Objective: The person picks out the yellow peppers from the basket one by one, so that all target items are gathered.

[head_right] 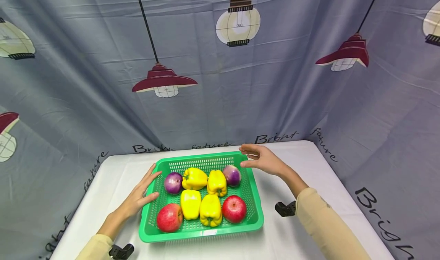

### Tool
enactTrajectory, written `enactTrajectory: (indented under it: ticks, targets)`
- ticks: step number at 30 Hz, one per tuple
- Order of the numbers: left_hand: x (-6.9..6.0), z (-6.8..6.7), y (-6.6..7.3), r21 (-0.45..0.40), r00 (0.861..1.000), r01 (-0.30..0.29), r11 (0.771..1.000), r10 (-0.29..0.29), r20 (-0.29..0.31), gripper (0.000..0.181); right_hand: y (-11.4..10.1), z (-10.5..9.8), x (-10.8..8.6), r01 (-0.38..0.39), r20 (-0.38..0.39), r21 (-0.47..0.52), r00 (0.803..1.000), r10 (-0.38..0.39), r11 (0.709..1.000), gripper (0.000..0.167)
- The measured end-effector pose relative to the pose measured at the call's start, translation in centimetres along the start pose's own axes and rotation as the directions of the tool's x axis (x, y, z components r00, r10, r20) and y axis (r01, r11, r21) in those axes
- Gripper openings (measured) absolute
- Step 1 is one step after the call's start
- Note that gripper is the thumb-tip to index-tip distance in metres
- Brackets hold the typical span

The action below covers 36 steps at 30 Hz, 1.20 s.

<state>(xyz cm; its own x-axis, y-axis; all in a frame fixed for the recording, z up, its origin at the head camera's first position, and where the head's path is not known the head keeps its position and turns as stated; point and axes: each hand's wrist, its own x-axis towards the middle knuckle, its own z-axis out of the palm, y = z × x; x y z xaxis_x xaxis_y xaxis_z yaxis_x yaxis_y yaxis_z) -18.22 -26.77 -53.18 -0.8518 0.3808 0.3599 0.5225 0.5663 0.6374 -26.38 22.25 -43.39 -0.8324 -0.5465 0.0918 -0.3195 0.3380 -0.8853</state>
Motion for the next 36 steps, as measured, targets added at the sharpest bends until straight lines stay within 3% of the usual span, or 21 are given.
enactTrajectory:
  ticks: [13, 18, 30, 36]
  targets:
    - [-0.1, -0.4, 0.2, 0.058, 1.000, -0.009, 0.998, 0.009, 0.002, 0.068, -2.8, 3.0, 2.7, 0.017, 0.189, 0.023, 0.982, -0.021, 1.000, 0.076]
    - [0.1, -0.4, 0.2, 0.050, 1.000, -0.009, 0.999, 0.009, 0.001, 0.068, -2.7, 4.0, 3.2, 0.024, 0.217, 0.026, 0.976, -0.029, 0.999, 0.084]
    - [0.2, 0.1, -0.1, 0.025, 1.000, -0.014, 1.000, 0.015, -0.016, 0.067, -2.0, 6.2, 3.9, -0.020, 0.248, -0.008, 0.969, 0.021, 1.000, 0.078]
    - [0.1, 0.2, 0.0, 0.012, 1.000, -0.012, 1.000, 0.012, -0.017, 0.065, -1.2, 7.4, 4.6, -0.008, 0.290, -0.080, 0.956, 0.031, 0.997, 0.085]
